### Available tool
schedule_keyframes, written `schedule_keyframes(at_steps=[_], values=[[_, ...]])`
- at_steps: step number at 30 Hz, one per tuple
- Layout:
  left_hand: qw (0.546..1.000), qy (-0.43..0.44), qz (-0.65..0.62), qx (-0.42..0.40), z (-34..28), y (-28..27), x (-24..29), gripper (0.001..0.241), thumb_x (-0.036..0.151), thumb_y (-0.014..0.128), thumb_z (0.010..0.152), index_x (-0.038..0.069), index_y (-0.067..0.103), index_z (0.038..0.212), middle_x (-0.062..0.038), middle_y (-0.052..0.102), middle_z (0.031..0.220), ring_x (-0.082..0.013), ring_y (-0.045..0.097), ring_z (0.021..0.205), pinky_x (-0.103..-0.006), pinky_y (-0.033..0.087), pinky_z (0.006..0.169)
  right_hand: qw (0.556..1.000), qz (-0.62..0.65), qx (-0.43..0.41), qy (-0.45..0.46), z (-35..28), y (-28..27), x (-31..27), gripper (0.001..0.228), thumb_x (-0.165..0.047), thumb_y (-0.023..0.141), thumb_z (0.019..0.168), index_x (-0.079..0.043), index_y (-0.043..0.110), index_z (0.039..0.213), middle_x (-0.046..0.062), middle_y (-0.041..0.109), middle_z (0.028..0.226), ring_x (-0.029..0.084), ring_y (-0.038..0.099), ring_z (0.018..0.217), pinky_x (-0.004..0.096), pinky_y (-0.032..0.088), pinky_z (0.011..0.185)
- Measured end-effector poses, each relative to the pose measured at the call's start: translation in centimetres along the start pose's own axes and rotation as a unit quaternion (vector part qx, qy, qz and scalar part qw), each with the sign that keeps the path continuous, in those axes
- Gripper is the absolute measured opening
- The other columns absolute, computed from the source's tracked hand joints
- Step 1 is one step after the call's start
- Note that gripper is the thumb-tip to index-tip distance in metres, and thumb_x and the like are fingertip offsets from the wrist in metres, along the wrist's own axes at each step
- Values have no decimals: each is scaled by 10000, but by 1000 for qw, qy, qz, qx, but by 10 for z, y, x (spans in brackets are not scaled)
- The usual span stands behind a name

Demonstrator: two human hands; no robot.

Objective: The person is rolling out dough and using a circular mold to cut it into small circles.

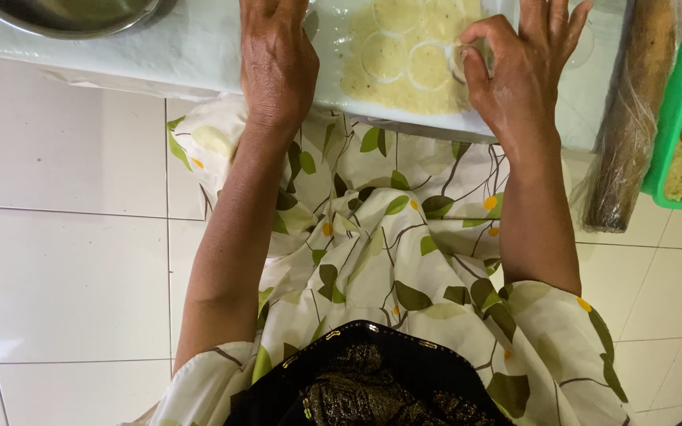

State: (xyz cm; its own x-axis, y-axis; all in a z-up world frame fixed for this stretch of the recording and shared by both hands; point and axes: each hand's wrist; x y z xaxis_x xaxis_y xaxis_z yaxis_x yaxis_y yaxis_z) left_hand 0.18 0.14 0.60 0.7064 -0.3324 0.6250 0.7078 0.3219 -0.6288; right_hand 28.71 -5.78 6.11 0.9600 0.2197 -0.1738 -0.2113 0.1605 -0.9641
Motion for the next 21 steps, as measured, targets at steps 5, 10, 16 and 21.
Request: schedule_keyframes(at_steps=[5, 10, 16, 21], values=[[1000, -22, -23, -1, 0, -5, 5, 426, -104, 572, 871, 93, 681, 1233, -143, 656, 1164, -322, 637, 1029, -446, 561, 846, 999, 34, 18, -13, 7, 0, 5, 161, -168, 808, 1123, -44, 759, 1032, 164, 340, 1731, 428, 231, 1590, 634, -64, 1237], [1000, -17, -21, 0, 0, -2, 2, 438, -109, 568, 862, 95, 682, 1232, -141, 653, 1159, -318, 636, 1023, -444, 565, 839, 998, 9, 53, -24, 11, -7, 17, 142, -65, 834, 1072, -29, 701, 1038, 217, 517, 1546, 475, 355, 1452, 645, 1, 1193], [999, -20, -27, -1, 0, -7, 7, 407, -89, 573, 865, 86, 687, 1214, -148, 651, 1182, -350, 626, 1042, -468, 537, 865, 996, -6, 67, -53, 13, -16, 15, 106, 69, 782, 1051, -11, 751, 1114, 235, 601, 1422, 501, 452, 1360, 628, 61, 1201], [1000, -22, -20, 0, 0, -2, 3, 426, -99, 579, 862, 97, 674, 1228, -152, 643, 1158, -340, 621, 1020, -463, 545, 841, 997, 6, 48, -52, 16, -10, 16, 73, -43, 784, 1099, -46, 818, 1164, 219, 556, 1477, 492, 415, 1383, 615, 64, 1184]])
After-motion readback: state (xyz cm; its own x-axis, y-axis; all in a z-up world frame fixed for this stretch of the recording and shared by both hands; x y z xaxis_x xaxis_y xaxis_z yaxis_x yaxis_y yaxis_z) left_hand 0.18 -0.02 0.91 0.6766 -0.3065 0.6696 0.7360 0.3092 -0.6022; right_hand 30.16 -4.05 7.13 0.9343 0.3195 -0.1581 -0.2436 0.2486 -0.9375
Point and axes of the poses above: each hand's wrist, its own z-axis towards the middle knuckle, its own y-axis out of the palm, x = y × z
